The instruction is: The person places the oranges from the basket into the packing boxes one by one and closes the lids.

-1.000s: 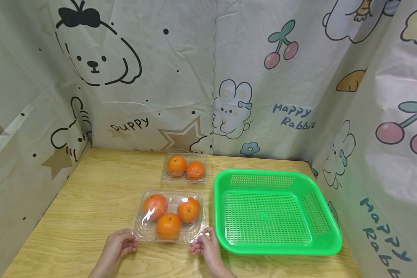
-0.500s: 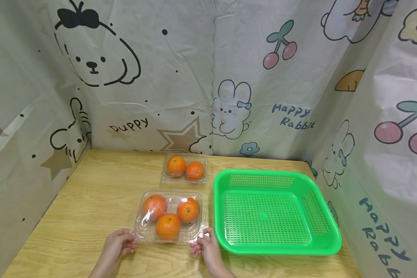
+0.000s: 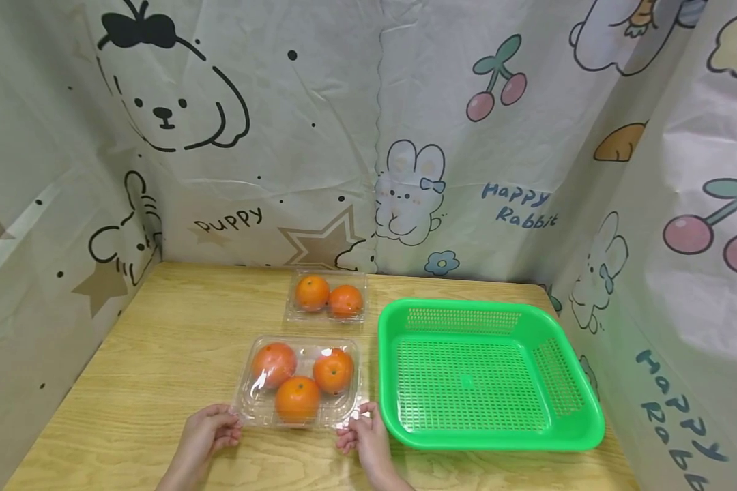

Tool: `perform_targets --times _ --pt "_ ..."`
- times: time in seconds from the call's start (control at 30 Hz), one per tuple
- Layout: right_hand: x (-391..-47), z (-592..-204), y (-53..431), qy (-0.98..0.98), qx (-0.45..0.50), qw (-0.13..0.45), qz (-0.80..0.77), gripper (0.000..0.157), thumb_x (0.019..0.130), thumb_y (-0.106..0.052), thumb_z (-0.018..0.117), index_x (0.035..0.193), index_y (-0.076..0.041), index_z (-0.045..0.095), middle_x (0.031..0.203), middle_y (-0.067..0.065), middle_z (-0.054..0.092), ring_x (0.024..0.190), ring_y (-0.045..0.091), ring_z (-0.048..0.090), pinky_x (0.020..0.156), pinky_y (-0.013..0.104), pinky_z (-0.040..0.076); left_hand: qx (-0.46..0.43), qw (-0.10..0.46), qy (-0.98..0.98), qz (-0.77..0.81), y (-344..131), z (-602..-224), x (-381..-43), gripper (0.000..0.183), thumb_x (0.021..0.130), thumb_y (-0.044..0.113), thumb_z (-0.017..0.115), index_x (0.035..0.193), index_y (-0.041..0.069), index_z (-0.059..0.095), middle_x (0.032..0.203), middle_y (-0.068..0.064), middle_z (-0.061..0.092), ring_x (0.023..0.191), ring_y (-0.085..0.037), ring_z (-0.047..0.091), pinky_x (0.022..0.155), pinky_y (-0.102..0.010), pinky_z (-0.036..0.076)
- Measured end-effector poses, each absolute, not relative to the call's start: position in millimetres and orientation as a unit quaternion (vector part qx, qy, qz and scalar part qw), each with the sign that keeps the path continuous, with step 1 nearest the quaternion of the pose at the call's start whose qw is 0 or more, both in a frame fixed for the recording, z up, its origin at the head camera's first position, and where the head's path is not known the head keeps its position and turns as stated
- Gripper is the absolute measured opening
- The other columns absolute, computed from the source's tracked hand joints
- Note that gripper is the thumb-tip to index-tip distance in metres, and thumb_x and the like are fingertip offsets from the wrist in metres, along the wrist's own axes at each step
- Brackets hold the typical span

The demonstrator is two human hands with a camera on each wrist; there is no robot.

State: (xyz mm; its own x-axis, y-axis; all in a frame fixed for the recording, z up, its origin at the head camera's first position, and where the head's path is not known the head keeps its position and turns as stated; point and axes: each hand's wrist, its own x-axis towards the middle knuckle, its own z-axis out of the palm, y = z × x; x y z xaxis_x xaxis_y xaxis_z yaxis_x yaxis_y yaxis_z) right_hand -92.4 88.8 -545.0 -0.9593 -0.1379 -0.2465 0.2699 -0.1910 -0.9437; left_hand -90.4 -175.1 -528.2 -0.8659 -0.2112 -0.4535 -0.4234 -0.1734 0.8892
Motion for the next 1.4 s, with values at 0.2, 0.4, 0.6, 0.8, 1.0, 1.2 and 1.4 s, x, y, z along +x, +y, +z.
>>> perform_targets --times 0.2,0.4,0.6,0.8,1.0,1.2,1.4 --pt "-90.8 -546.4 85.2 0.683 0.059 0.088 -0.723 0.020 0.087 0.000 0.044 0.104 0.004 0.034 0.081 0.009 0.056 0.066 0.012 0.057 0.061 0.022 0.049 -0.238 0.065 0.670 0.700 -173.6 -526.9 -89.9 0.009 0.083 -0.001 0.047 0.082 -0.006 0.055 0.066 -0.004 0.057 0.057 -0.015 0.055 0.053 -0.025 0.050" --pt "-88.4 -548.3 83.6 0.773 0.036 0.034 -0.633 0.039 0.089 -0.007 0.050 0.123 0.005 0.035 0.110 0.018 0.047 0.090 0.023 0.052 0.075 0.032 0.048 -0.194 0.013 0.787 0.585 -169.9 -528.3 -89.1 0.016 0.085 0.004 0.048 0.089 -0.010 0.057 0.070 -0.007 0.058 0.061 -0.015 0.055 0.055 -0.023 0.049" --pt "-87.3 -549.4 82.7 0.831 -0.031 -0.008 -0.556 0.068 0.087 -0.017 0.057 0.141 0.000 0.020 0.142 0.024 0.027 0.125 0.043 0.032 0.098 0.058 0.030 -0.106 -0.099 0.867 0.476 -167.6 -534.5 -88.2 0.036 0.077 -0.003 0.058 0.112 -0.009 0.053 0.099 -0.017 0.057 0.085 -0.026 0.056 0.074 -0.036 0.049" --pt "-89.3 -546.8 79.7 0.877 -0.111 -0.057 -0.464 0.073 0.085 -0.017 0.061 0.142 -0.002 0.020 0.148 0.019 0.015 0.130 0.043 0.024 0.096 0.061 0.027 -0.001 -0.174 0.893 0.415 -166.1 -536.1 -88.4 0.062 0.063 -0.010 0.065 0.122 -0.006 0.047 0.123 -0.025 0.046 0.113 -0.041 0.042 0.092 -0.061 0.034" --pt "-94.7 -543.8 78.3 0.903 -0.186 -0.113 -0.369 0.068 0.082 -0.020 0.065 0.139 -0.003 0.032 0.147 0.018 0.019 0.130 0.039 0.027 0.094 0.057 0.034 0.062 -0.172 0.908 0.377 -162.8 -532.5 -89.4 0.069 0.060 -0.007 0.070 0.125 -0.003 0.047 0.131 -0.020 0.040 0.120 -0.040 0.035 0.089 -0.063 0.035" --pt "-103.0 -540.4 78.6 0.910 -0.257 -0.172 -0.277 0.059 0.079 -0.024 0.068 0.130 -0.006 0.045 0.142 0.017 0.031 0.128 0.037 0.032 0.095 0.054 0.036 0.109 -0.190 0.916 0.337 -160.1 -531.9 -92.0 0.068 0.057 -0.001 0.074 0.122 0.001 0.053 0.133 -0.020 0.040 0.120 -0.040 0.035 0.086 -0.063 0.037" --pt "-109.2 -536.6 76.2 0.906 -0.304 -0.203 -0.216 0.052 0.078 -0.027 0.069 0.123 -0.007 0.053 0.134 0.015 0.043 0.122 0.034 0.041 0.095 0.051 0.038 0.146 -0.211 0.913 0.316 -158.8 -535.2 -93.4 0.065 0.058 0.001 0.074 0.119 0.000 0.054 0.130 -0.021 0.042 0.119 -0.039 0.036 0.088 -0.060 0.039"
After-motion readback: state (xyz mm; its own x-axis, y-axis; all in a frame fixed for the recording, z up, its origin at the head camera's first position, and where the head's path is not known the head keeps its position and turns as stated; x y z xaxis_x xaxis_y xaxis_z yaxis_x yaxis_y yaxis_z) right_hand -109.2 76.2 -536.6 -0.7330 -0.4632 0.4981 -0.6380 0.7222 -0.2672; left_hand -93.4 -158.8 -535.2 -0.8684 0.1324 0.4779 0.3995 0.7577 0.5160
